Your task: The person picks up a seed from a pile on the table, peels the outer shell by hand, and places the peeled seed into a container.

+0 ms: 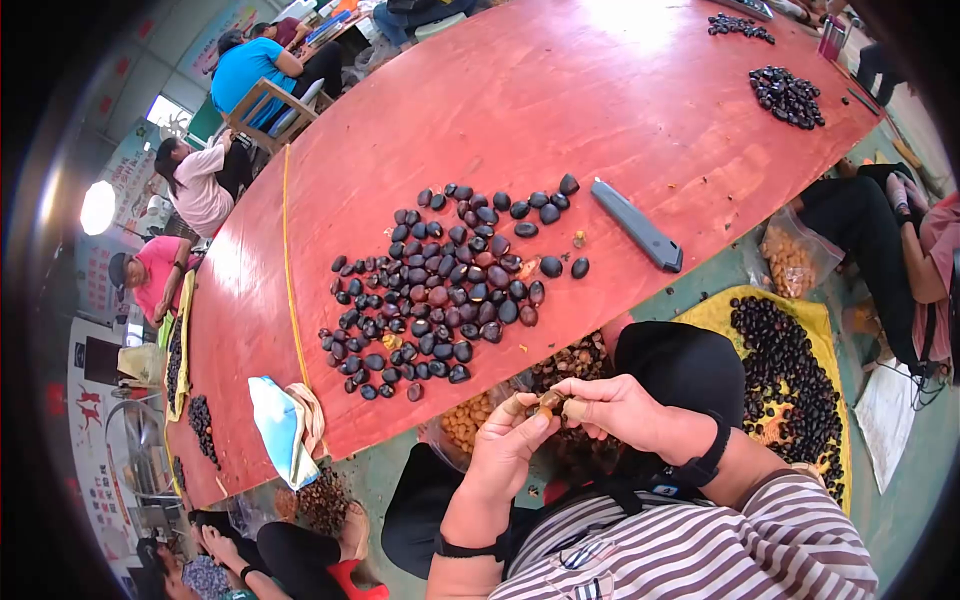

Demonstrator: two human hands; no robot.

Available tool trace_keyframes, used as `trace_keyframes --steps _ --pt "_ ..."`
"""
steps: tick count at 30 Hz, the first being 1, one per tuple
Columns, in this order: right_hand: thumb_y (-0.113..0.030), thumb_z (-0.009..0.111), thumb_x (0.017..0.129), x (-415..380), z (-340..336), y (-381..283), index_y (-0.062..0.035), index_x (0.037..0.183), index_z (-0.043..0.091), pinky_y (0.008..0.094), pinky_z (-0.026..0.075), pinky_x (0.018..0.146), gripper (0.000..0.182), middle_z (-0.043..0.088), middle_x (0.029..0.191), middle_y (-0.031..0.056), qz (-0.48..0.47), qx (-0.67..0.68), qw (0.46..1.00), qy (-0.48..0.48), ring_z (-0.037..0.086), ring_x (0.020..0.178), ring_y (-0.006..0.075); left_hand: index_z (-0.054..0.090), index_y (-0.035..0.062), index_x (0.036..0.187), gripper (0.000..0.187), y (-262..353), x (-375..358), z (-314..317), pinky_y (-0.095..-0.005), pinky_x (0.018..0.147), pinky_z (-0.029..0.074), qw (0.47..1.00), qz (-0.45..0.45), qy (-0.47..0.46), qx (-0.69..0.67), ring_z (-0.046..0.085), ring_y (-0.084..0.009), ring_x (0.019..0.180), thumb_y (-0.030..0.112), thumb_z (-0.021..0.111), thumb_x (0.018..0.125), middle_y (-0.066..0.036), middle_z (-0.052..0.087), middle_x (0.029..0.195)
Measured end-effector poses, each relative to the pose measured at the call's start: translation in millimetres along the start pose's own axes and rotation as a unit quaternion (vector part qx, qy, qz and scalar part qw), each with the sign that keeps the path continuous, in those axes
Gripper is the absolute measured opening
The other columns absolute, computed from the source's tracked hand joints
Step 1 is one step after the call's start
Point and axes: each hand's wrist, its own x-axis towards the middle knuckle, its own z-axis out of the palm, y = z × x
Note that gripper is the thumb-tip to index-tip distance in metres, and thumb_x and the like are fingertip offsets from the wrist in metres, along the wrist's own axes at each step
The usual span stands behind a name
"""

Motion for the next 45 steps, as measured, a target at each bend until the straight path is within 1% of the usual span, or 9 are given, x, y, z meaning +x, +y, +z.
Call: trace_keyframes --steps 6,8,11,15,18,29,32,35,45 --pt "-0.015 0.054 0.077 14.8 -17.3 10.3 -0.0100 0.102 0.055 0.0192 0.040 0.048 0.026 0.055 0.065 0.0021 -0.081 -0.032 0.988 0.124 0.046 0.049 0.0063 0.050 0.0066 0.100 0.029 -4.4 -4.3 -10.6 -0.0296 0.082 0.042 0.999 -0.002 -0.047 0.002 0.053 -0.0162 0.087 -0.004 0.052 0.074 -0.007 0.053 0.100" --pt "-0.015 0.055 0.075 23.9 -25.2 35.9 -0.0070 0.100 0.054 0.0233 0.042 0.050 0.026 0.057 0.066 0.0094 -0.227 -0.268 0.923 0.159 0.053 0.052 0.0136 0.049 0.0067 0.102 0.031 -1.8 -5.8 -10.2 -0.0295 0.082 0.041 0.999 -0.004 -0.034 0.006 0.053 -0.0163 0.089 -0.004 0.051 0.074 -0.007 0.052 0.102" --pt "-0.015 0.056 0.074 13.8 -23.6 26.0 -0.0060 0.097 0.054 0.0253 0.043 0.053 0.025 0.056 0.068 0.0138 -0.268 -0.411 0.859 0.145 0.056 0.056 0.0183 0.048 0.0063 0.106 0.033 -5.3 -3.9 -12.0 -0.0291 0.083 0.040 0.999 -0.001 -0.027 -0.020 0.052 -0.0160 0.090 -0.004 0.051 0.074 -0.008 0.050 0.104" --pt "-0.015 0.057 0.074 3.8 -18.6 8.1 -0.0090 0.100 0.053 0.0246 0.043 0.054 0.027 0.056 0.066 0.0107 -0.089 -0.320 0.936 0.117 0.053 0.055 0.0120 0.050 0.0075 0.104 0.033 -3.6 -5.4 -11.1 -0.0314 0.082 0.041 1.000 -0.001 0.011 -0.016 0.054 -0.0178 0.087 -0.002 0.053 0.074 -0.006 0.054 0.098" --pt "-0.014 0.056 0.075 -8.5 0.1 2.2 -0.0110 0.108 0.049 0.0240 0.043 0.056 0.034 0.056 0.067 0.0087 -0.080 -0.212 0.974 0.024 0.051 0.058 0.0085 0.049 0.0056 0.106 0.034 -6.3 -4.1 -18.8 -0.0293 0.080 0.042 1.000 -0.006 0.012 0.012 0.054 -0.0168 0.086 -0.002 0.055 0.073 -0.006 0.054 0.096" --pt "-0.015 0.053 0.076 -5.4 7.1 -3.9 -0.0162 0.114 0.045 0.0265 0.044 0.063 0.039 0.058 0.077 0.0137 -0.072 -0.253 0.961 -0.087 0.057 0.067 0.0127 0.052 0.0009 0.100 0.030 -5.5 -9.7 -13.0 -0.0222 0.073 0.043 0.997 -0.013 0.007 0.071 0.053 -0.0106 0.080 -0.002 0.058 0.071 -0.005 0.056 0.091" --pt "-0.017 0.053 0.076 2.5 2.4 17.8 -0.0181 0.113 0.046 0.0289 0.045 0.063 0.038 0.059 0.077 0.0143 -0.198 -0.286 0.936 -0.063 0.059 0.069 0.0211 0.053 0.0007 0.097 0.028 -6.6 -9.3 -14.2 -0.0227 0.072 0.044 0.995 -0.017 0.017 0.095 0.054 -0.0112 0.078 -0.001 0.059 0.070 -0.005 0.057 0.089" --pt "-0.018 0.053 0.075 2.3 3.8 17.6 -0.0194 0.110 0.049 0.0314 0.045 0.062 0.035 0.059 0.077 0.0141 -0.190 -0.340 0.920 -0.043 0.058 0.071 0.0284 0.053 0.0014 0.095 0.025 -7.9 -10.2 -13.4 -0.0226 0.069 0.046 0.995 -0.016 0.025 0.098 0.056 -0.0117 0.075 0.002 0.059 0.071 -0.005 0.057 0.087" --pt "-0.016 0.051 0.075 -1.5 3.2 13.1 -0.0170 0.108 0.051 0.0325 0.046 0.062 0.033 0.058 0.072 0.0148 -0.168 -0.325 0.929 -0.062 0.058 0.067 0.0290 0.053 0.0032 0.090 0.018 -10.7 -10.1 -16.1 -0.0251 0.069 0.047 0.996 -0.035 0.008 0.085 0.057 -0.0131 0.074 0.002 0.057 0.073 -0.007 0.058 0.085"
